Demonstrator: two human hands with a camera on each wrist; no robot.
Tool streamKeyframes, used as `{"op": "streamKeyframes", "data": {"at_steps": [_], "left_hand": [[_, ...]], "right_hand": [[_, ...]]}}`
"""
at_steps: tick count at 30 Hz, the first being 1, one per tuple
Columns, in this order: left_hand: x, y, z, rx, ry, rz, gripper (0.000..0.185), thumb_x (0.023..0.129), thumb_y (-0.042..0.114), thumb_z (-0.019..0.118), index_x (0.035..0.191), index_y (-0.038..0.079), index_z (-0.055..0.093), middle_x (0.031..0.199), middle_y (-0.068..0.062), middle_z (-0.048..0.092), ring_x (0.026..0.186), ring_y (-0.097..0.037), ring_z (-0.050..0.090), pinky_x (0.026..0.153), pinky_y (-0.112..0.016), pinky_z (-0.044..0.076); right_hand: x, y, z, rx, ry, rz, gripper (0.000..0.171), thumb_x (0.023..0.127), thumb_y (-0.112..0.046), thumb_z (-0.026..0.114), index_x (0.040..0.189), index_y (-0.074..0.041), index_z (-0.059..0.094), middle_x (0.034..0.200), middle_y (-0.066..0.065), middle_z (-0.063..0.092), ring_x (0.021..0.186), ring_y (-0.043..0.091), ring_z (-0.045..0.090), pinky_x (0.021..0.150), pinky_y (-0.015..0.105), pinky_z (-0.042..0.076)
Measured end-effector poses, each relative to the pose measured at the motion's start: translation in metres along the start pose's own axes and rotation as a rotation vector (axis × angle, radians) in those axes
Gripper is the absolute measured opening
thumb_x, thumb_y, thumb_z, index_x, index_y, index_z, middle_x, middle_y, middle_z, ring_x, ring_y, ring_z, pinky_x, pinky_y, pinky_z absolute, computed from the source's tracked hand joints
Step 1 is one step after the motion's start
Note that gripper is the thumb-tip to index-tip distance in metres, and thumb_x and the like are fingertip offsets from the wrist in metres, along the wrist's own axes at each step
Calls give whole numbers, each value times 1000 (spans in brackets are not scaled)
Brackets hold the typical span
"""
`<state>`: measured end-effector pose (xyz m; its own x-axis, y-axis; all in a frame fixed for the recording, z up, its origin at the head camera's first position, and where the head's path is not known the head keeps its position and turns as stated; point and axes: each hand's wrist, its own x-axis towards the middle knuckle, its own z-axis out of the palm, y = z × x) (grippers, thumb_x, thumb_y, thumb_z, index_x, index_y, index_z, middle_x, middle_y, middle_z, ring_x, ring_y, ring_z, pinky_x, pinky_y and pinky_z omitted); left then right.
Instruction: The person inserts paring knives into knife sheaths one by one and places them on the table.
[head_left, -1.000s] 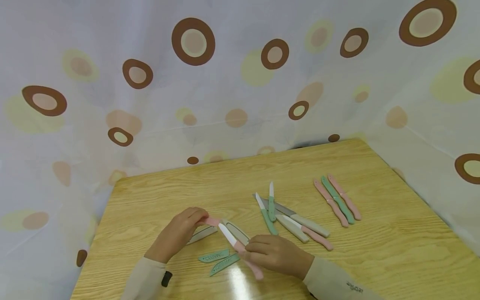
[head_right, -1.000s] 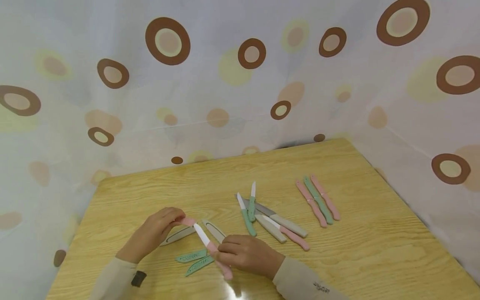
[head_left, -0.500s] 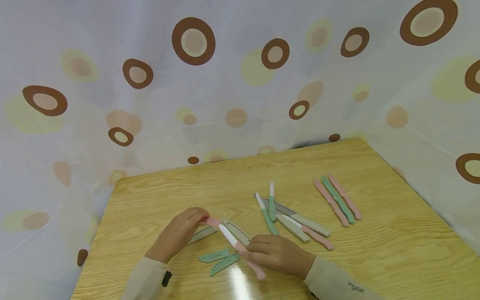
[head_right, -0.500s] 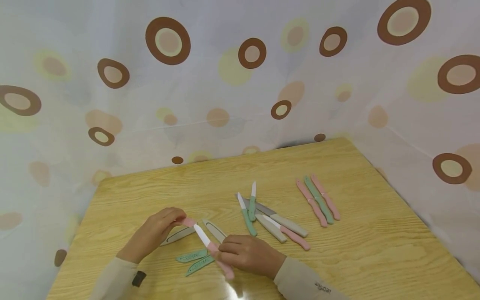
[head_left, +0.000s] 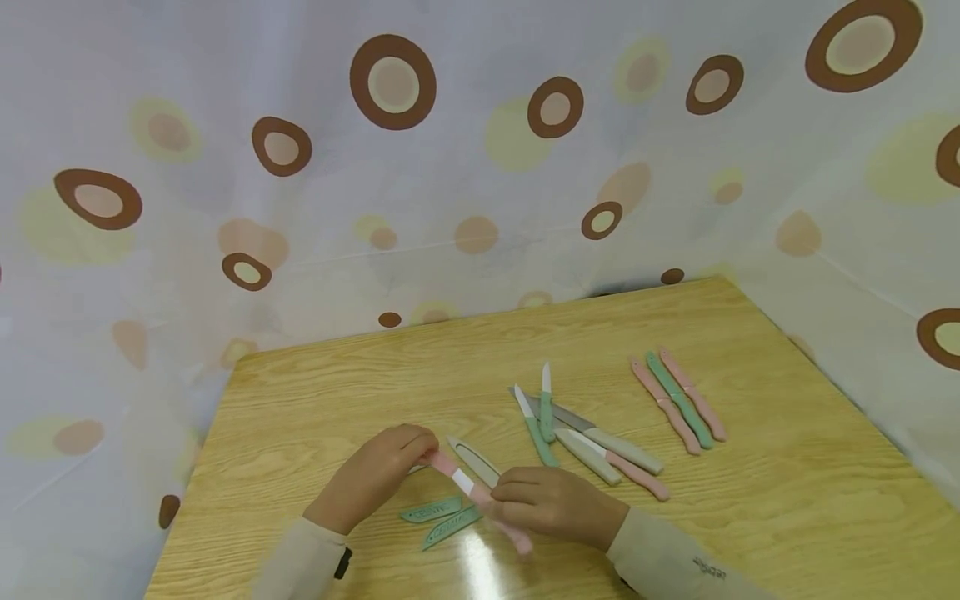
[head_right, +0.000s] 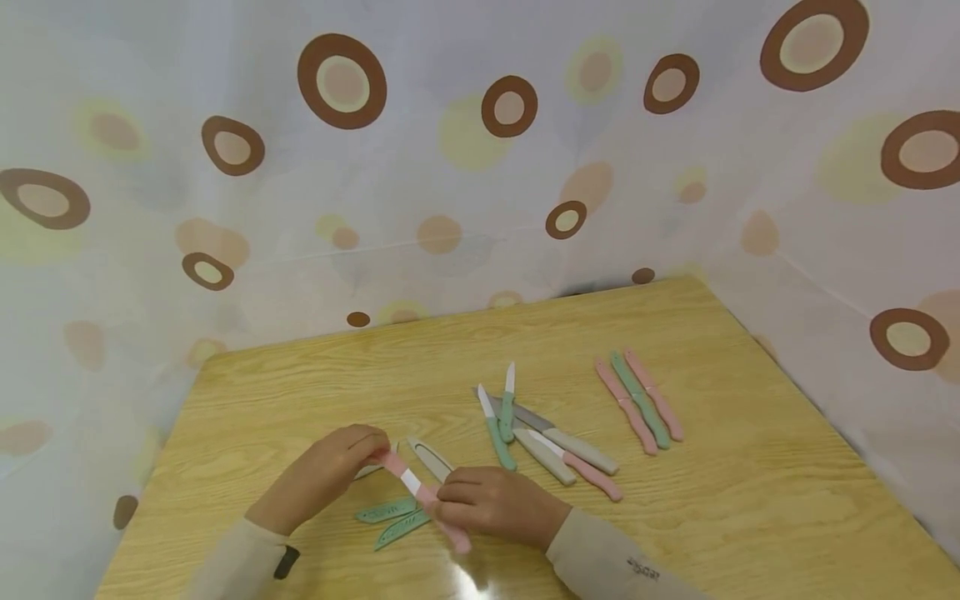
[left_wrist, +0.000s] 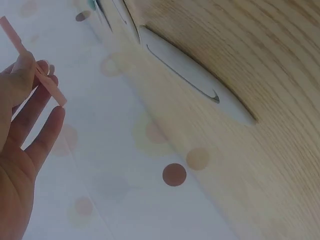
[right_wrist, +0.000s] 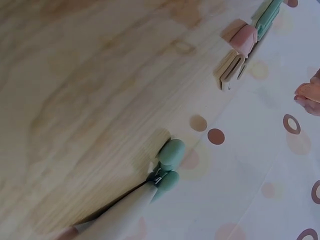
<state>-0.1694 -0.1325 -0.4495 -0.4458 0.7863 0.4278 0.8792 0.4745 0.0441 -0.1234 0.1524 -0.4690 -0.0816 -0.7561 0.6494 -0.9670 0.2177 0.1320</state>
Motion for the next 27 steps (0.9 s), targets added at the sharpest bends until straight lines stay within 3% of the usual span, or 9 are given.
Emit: {"op": "streamKeyframes", "data": {"at_steps": [7,12,16,18,21,22,25,27], "left_hand": [[4,16,4,51,-21,61,45,76,6,78,111,9,50,106,6,55,99,-8,55,93,-18,46],[5,20,8,81,-16,65,47,75,2,79,112,11,51,108,7,55,102,-9,55,97,-18,44],[5,17,10,75,-16,44,45,75,0,78,110,10,51,108,6,56,104,-11,55,99,-22,44],[4,14,10,64,-16,30,43,76,1,77,109,9,51,109,5,57,105,-12,55,99,-23,45],[2,10,9,56,-15,8,14,97,15,55,109,9,52,110,3,58,105,-13,56,97,-24,46],[2,8,8,59,-12,3,16,101,20,46,109,8,53,110,3,58,104,-13,56,96,-24,47],[2,5,4,77,-3,-9,45,102,32,17,109,8,55,109,2,59,102,-13,57,94,-24,48],[4,4,2,75,-4,-17,37,103,29,26,109,8,56,109,1,59,102,-13,57,93,-24,48]], "right_hand": [[-5,2,2,-3,-6,40,18,88,-16,69,105,-10,66,96,-4,70,91,8,65,92,16,48],[-6,3,3,23,-7,62,20,93,-16,64,111,-8,65,94,-5,70,89,7,65,91,15,49],[-3,4,-1,11,-10,122,21,88,-11,69,108,-8,65,94,-4,68,87,8,64,87,14,50],[0,4,-7,-21,-56,194,28,81,-7,75,107,-9,66,97,-3,67,90,9,64,86,15,50],[5,3,-24,-65,-158,373,38,74,2,78,109,-6,67,102,1,68,94,14,64,86,21,53],[7,3,-30,-68,-189,439,38,76,4,77,111,-5,67,103,2,68,95,15,64,86,23,54],[15,4,-44,-30,-235,610,29,83,5,69,111,-2,67,101,6,69,92,17,65,81,26,56],[21,4,-47,21,-245,670,23,87,-2,66,110,0,68,101,8,70,91,19,66,79,28,56]]}}
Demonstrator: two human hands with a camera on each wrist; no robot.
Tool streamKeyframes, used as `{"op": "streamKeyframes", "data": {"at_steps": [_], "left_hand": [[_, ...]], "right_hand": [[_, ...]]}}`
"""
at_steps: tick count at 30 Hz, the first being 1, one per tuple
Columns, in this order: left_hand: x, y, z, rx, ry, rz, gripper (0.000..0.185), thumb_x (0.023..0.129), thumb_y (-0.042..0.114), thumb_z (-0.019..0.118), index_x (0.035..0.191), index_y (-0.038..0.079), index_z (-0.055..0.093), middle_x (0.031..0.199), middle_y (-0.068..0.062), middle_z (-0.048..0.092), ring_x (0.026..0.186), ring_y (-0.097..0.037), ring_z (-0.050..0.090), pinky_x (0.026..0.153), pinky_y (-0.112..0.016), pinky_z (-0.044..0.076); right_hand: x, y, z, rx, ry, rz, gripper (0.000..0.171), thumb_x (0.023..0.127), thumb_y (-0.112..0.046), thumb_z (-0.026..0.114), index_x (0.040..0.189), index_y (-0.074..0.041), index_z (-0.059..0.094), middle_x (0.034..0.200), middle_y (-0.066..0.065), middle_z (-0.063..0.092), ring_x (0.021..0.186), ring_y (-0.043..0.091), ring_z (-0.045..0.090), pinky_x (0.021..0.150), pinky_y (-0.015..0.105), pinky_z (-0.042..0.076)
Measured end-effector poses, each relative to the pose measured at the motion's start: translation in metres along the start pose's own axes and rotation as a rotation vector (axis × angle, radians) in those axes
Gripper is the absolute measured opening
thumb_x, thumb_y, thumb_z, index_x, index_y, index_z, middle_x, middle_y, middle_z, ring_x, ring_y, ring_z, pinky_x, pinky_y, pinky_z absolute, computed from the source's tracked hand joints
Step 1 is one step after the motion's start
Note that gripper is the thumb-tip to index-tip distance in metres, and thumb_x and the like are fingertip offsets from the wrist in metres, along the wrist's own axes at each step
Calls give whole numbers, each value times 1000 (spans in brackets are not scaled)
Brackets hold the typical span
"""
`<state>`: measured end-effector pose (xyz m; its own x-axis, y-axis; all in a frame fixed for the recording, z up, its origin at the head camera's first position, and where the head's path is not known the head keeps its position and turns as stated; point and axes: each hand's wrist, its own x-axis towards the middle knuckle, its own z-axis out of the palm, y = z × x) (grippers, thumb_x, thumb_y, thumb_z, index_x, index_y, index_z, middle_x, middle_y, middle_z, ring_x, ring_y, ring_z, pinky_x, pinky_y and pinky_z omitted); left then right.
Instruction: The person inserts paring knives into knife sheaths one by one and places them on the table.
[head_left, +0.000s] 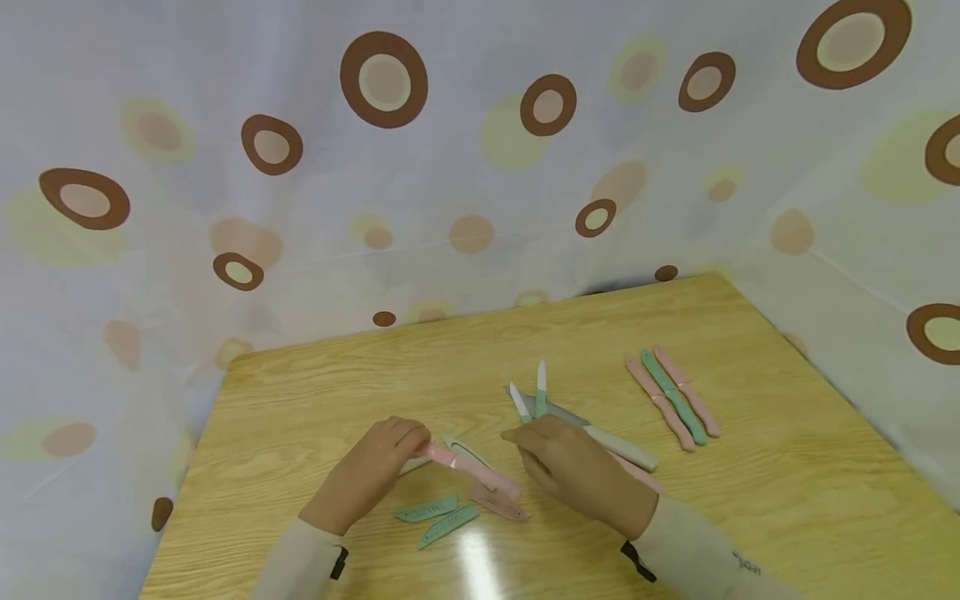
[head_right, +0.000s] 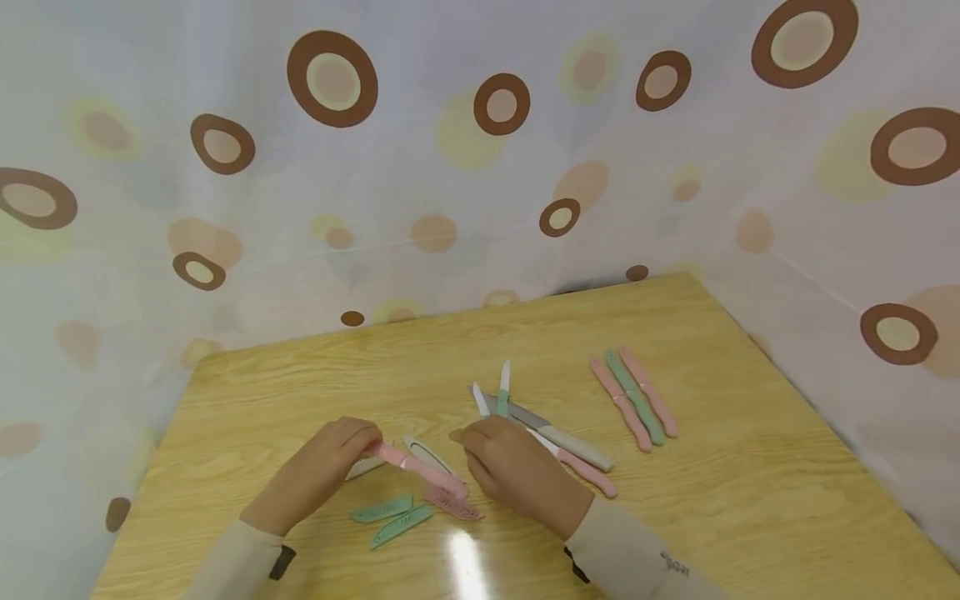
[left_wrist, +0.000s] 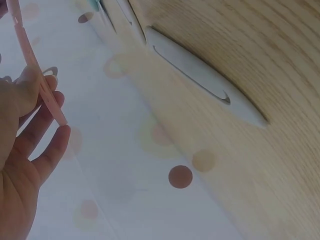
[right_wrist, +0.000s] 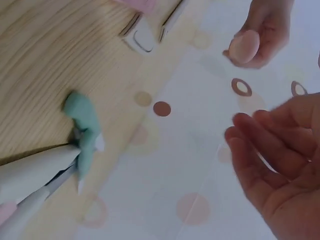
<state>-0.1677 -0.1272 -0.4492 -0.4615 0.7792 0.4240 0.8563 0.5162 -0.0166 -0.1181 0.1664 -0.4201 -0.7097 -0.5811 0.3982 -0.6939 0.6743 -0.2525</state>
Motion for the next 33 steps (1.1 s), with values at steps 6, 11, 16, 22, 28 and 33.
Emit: {"op": "streamKeyframes", "data": {"at_steps": [6,11,16,22,28,33], "left_hand": [[10,3,-6,-19,-22,-24,29,86,9,69,111,9,57,112,2,59,105,-13,56,96,-24,46],[18,4,-7,-16,-33,-30,35,82,7,73,113,10,56,114,2,59,107,-14,55,98,-24,45],[24,7,-4,-21,-8,-5,32,82,9,73,110,9,57,110,2,61,104,-13,57,95,-24,47],[26,8,-1,2,-4,-101,51,82,16,77,126,0,54,121,-11,59,110,-23,59,94,-30,51],[10,0,0,-1,-85,-337,60,86,19,74,134,-3,48,128,-20,53,112,-34,57,89,-43,53],[-6,-5,4,-28,-210,-482,58,85,23,74,130,-7,52,124,-23,55,109,-37,58,88,-46,53]], "right_hand": [[13,-14,9,74,-120,99,27,88,-23,70,101,1,70,88,8,70,76,16,64,67,23,56],[21,-21,16,28,-121,119,20,83,-24,75,77,-8,67,63,-5,51,55,2,40,49,13,38],[23,-21,16,-90,-66,155,19,81,-15,75,66,-9,65,59,-6,48,55,5,38,47,13,35],[14,2,8,-162,0,197,15,81,-13,77,69,-7,69,67,0,61,62,11,44,55,19,43],[-11,56,-27,-172,74,389,19,84,-9,74,70,3,70,72,8,58,65,19,48,63,33,49],[-44,115,-60,-158,55,576,33,89,-9,66,58,0,60,55,4,46,47,14,41,42,26,39]]}}
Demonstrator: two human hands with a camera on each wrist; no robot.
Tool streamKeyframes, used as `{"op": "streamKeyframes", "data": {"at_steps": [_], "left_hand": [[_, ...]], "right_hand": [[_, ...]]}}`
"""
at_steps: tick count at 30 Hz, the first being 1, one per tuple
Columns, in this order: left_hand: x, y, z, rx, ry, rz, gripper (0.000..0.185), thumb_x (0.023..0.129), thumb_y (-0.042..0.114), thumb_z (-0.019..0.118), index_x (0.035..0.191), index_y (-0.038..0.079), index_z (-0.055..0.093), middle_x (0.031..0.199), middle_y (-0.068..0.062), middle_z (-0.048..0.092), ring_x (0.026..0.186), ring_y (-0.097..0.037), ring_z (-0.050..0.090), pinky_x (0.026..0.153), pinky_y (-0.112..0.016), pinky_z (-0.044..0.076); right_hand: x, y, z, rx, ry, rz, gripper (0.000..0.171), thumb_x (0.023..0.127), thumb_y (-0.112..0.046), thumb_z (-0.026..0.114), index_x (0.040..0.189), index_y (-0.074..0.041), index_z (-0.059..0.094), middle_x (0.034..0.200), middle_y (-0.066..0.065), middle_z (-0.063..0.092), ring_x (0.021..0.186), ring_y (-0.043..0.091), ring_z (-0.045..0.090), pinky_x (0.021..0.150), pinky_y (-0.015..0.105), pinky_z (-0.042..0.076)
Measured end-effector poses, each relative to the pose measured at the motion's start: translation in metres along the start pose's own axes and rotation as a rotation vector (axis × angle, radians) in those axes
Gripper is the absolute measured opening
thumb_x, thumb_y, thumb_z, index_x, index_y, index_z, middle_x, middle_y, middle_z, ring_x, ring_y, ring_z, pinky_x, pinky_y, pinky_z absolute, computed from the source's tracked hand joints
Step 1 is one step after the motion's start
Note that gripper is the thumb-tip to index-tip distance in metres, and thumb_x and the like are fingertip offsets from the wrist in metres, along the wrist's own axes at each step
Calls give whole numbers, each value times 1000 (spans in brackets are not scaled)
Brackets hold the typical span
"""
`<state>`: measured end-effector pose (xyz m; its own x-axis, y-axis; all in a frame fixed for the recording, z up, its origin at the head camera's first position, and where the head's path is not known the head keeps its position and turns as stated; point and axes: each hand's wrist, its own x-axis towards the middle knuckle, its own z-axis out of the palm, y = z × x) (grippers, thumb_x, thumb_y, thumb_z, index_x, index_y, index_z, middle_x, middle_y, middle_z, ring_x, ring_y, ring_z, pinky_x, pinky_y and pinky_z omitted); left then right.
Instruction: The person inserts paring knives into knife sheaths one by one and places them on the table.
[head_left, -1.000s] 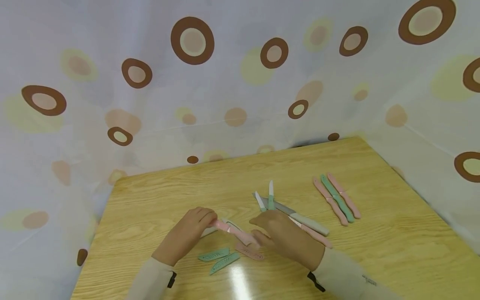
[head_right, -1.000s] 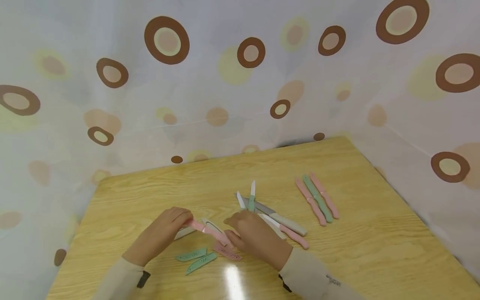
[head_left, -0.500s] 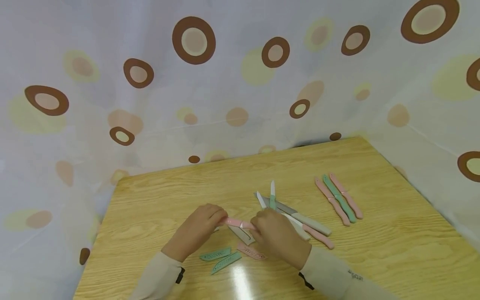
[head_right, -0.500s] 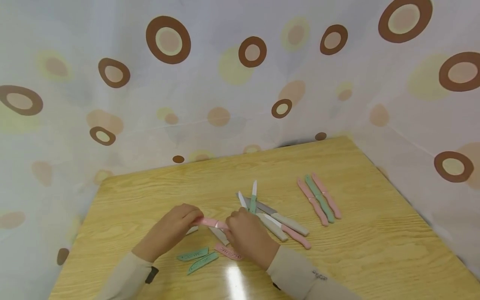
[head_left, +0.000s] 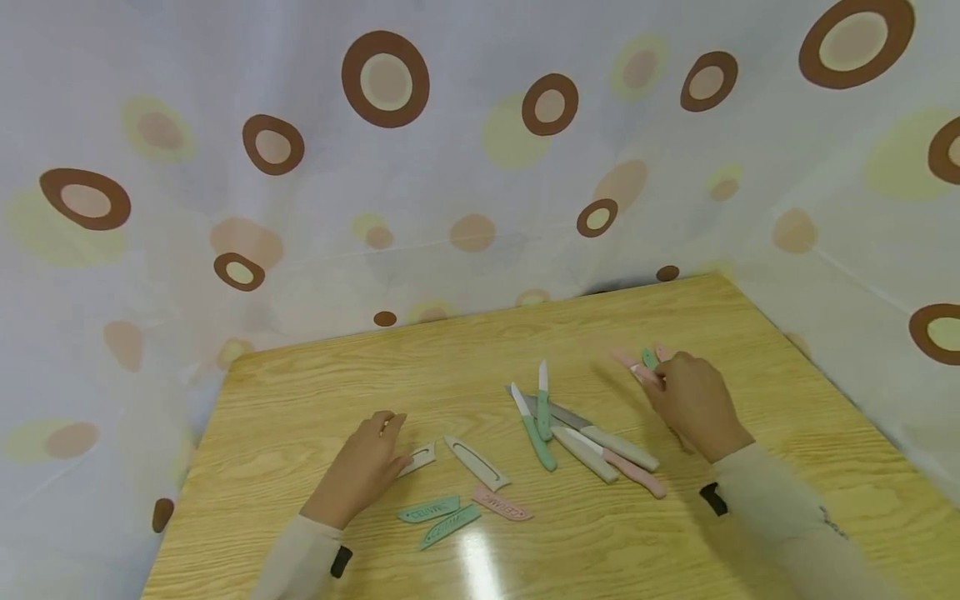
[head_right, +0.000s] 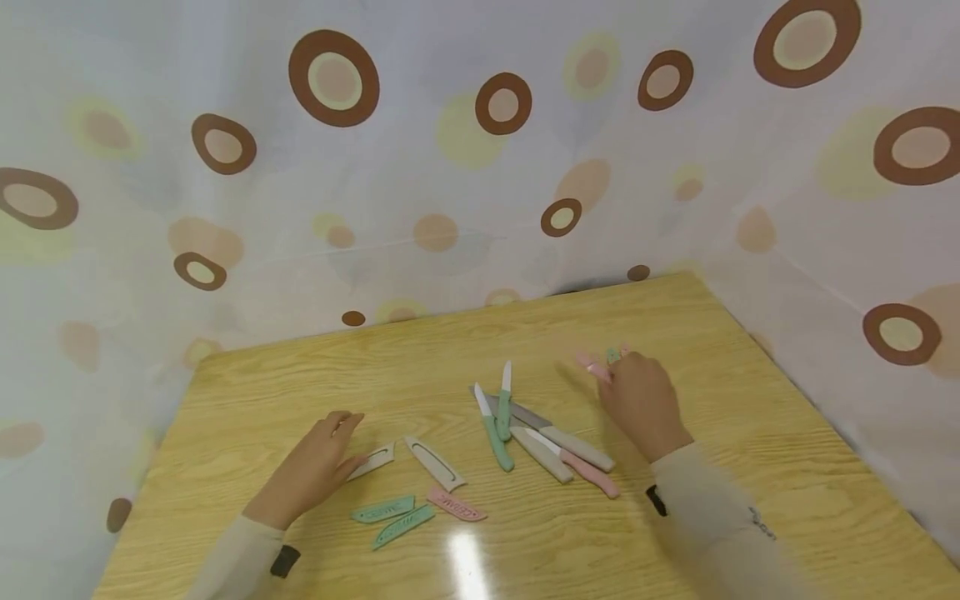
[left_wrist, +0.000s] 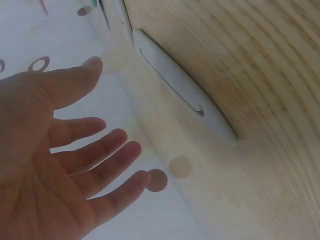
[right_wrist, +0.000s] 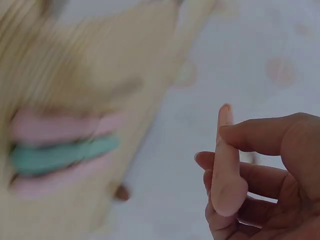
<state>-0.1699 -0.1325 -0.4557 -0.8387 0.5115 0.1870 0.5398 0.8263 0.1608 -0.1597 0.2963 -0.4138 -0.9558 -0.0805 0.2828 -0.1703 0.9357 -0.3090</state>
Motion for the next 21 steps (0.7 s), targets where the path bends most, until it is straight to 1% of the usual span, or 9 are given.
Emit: {"op": "streamKeyframes", "data": {"at_steps": [2,4,5,7,9,11,14,19,21], "left_hand": [[-4,-2,1,-13,-44,-40,60,84,24,75,129,-8,52,122,-23,56,107,-36,58,88,-46,53],[-7,-3,2,-28,-70,-63,62,83,23,76,129,-9,51,120,-24,56,105,-36,59,87,-45,53],[-8,-4,2,-35,-76,-69,63,82,23,76,129,-10,50,119,-24,57,103,-36,59,86,-44,54],[-11,-4,2,-40,-86,-75,66,82,24,77,130,-11,48,117,-25,57,102,-36,60,85,-42,54],[-12,-5,2,-41,-90,-81,69,82,24,77,131,-12,46,115,-25,58,100,-35,61,84,-41,55],[-13,-6,2,-43,-97,-88,70,82,23,77,133,-12,44,115,-25,58,100,-35,61,84,-41,55],[-14,-6,1,-57,-114,-98,70,83,23,76,134,-12,43,117,-26,57,102,-36,60,86,-42,54],[-14,-6,2,-80,-147,-120,68,84,21,75,134,-11,43,121,-28,56,107,-39,58,89,-44,53],[-14,-6,2,-90,-156,-128,68,84,21,75,134,-12,43,121,-28,55,107,-40,58,89,-45,52]], "right_hand": [[1,27,-5,11,-51,98,37,90,-10,61,54,-4,53,51,2,41,44,13,37,40,25,31],[1,52,-7,10,-107,191,37,89,-9,56,53,-8,45,49,0,37,43,12,34,40,24,28],[0,63,-7,10,-137,227,37,89,-9,55,54,-8,44,49,0,38,43,13,34,40,24,29],[-2,81,-6,12,-190,275,33,89,-10,53,56,-6,46,50,2,42,44,14,37,40,25,31],[-3,93,-3,9,-228,296,32,90,-12,52,59,-2,50,52,5,46,45,17,41,40,27,34],[-4,102,1,10,-260,303,33,92,-16,53,66,5,55,56,10,53,48,20,46,42,30,39],[-5,112,8,-3,-283,311,35,92,-19,55,71,8,57,60,14,56,51,23,49,44,34,42],[-4,120,16,3,-313,322,28,89,-16,60,71,4,55,63,14,57,55,24,51,47,35,43],[-3,121,18,1,-313,312,27,88,-15,61,70,4,55,63,14,58,55,24,52,47,37,45]]}}
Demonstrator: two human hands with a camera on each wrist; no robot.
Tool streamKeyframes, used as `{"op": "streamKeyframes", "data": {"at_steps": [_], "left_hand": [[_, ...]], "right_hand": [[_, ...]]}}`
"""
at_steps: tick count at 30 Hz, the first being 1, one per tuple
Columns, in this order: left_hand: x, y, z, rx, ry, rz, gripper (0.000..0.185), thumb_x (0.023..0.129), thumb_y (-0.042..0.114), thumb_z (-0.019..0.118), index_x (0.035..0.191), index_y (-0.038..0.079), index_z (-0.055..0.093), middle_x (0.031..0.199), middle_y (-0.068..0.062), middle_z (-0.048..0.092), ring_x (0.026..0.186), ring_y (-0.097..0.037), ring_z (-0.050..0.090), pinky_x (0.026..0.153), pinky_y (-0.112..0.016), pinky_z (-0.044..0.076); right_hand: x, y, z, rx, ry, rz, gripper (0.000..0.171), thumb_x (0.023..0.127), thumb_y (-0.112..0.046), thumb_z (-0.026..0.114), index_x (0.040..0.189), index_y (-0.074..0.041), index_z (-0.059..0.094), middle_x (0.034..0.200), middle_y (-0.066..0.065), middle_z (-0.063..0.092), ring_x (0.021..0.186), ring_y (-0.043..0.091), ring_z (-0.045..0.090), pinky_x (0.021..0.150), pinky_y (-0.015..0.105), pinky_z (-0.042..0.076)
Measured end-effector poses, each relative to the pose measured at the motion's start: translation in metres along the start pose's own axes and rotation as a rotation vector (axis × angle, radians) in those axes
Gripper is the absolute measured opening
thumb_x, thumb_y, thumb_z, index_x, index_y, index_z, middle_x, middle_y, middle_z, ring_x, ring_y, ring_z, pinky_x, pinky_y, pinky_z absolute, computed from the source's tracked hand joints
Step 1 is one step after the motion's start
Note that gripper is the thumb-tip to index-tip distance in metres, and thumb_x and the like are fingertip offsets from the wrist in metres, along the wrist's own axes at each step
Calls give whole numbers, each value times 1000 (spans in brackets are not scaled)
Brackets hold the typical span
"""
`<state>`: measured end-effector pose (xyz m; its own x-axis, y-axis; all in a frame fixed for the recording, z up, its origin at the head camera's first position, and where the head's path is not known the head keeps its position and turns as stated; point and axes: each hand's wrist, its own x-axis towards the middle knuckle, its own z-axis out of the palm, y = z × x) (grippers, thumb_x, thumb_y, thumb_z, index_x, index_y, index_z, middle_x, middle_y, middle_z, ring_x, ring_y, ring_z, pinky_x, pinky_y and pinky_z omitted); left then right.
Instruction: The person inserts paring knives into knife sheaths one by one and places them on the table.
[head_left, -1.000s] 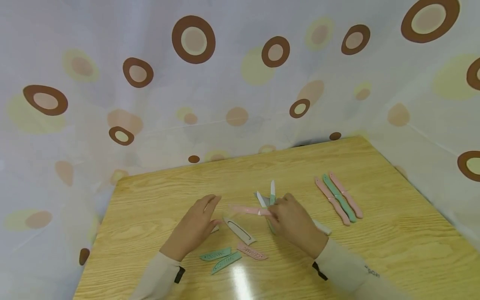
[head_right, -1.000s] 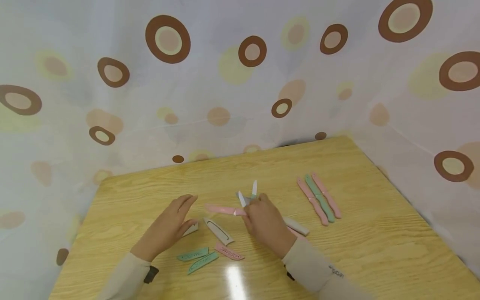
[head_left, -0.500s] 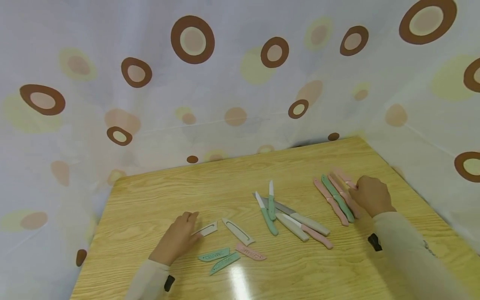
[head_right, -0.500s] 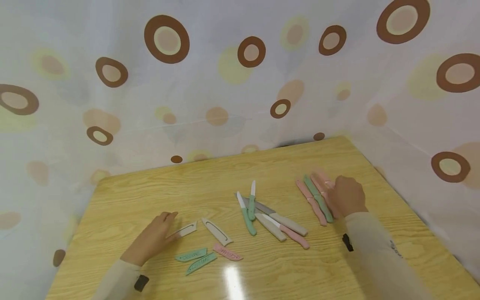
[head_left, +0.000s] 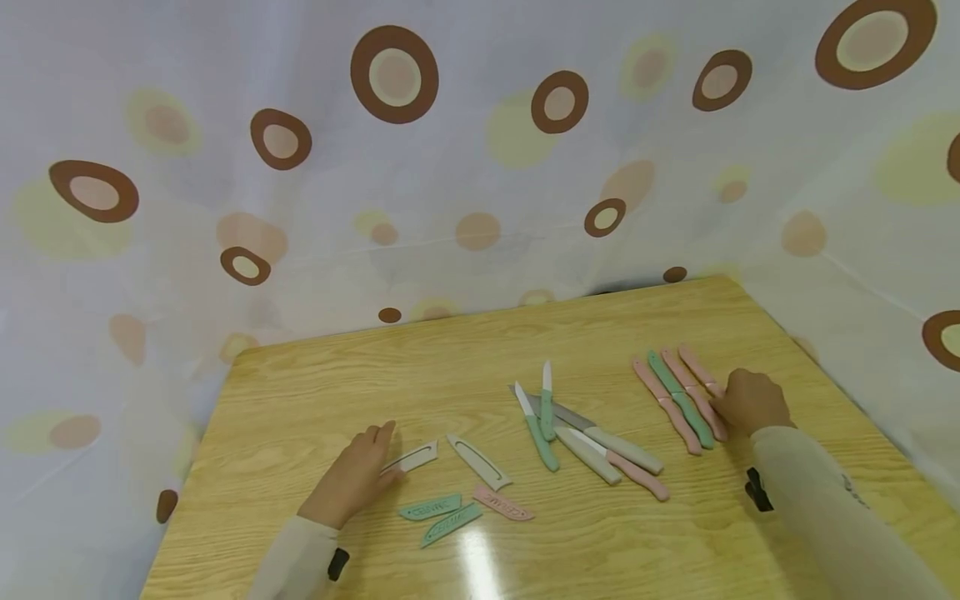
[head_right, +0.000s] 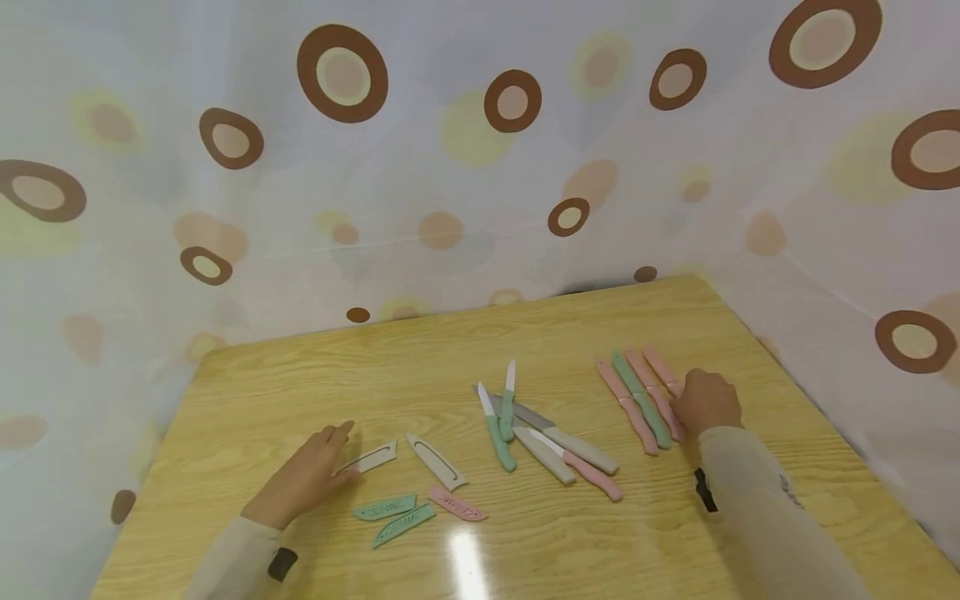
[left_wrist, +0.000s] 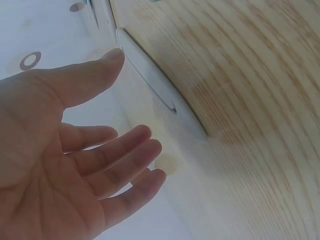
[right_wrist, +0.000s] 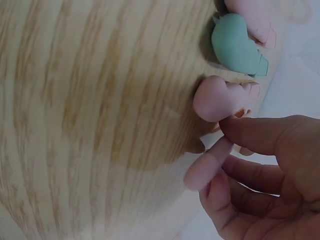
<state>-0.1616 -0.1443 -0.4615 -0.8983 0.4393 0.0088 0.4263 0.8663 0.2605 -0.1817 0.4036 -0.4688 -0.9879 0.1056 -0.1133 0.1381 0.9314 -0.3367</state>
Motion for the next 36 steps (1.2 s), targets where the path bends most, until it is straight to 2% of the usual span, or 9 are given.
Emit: {"op": "streamKeyframes", "data": {"at_steps": [6,15,21,25,28,32,36], "left_hand": [[1,0,1,-8,-14,-6,64,83,21,76,130,-11,48,117,-26,58,105,-38,59,89,-45,52],[5,0,2,-13,-17,1,56,81,20,77,121,-10,55,110,-23,60,98,-35,61,85,-43,54],[10,1,-1,-34,-11,-10,47,80,17,78,115,-9,59,104,-19,61,94,-32,61,82,-40,54],[13,1,0,-21,-8,-2,42,80,15,78,110,-8,61,99,-17,62,90,-30,60,79,-39,54],[15,2,3,-5,-24,0,37,79,14,79,104,-7,63,92,-14,61,82,-25,59,73,-37,54],[17,5,9,9,-44,-9,30,77,14,80,93,-5,62,81,-9,56,71,-19,51,62,-34,49],[18,7,13,31,-34,-10,26,77,14,79,86,-3,61,76,-7,51,67,-18,46,57,-32,45]], "right_hand": [[-1,2,2,-9,23,-27,29,88,-13,62,65,3,53,58,12,57,52,22,52,47,38,45],[-5,4,-1,3,-26,4,30,90,-14,61,69,6,57,61,14,59,53,22,56,48,39,49],[-10,-5,-7,-18,52,-23,36,95,-17,55,67,5,53,57,12,55,50,22,50,45,36,43],[-17,-26,-13,-16,73,-57,38,97,-19,53,83,16,58,69,25,62,56,31,59,49,44,50],[-25,-49,-14,1,50,-91,44,98,-22,53,101,22,56,77,28,64,58,31,62,53,46,53],[-38,-78,-7,20,35,-154,45,98,-23,54,107,21,57,59,12,61,44,17,52,43,34,47],[-50,-99,1,41,59,-225,39,95,-22,59,102,16,62,56,2,57,43,12,48,41,28,42]]}}
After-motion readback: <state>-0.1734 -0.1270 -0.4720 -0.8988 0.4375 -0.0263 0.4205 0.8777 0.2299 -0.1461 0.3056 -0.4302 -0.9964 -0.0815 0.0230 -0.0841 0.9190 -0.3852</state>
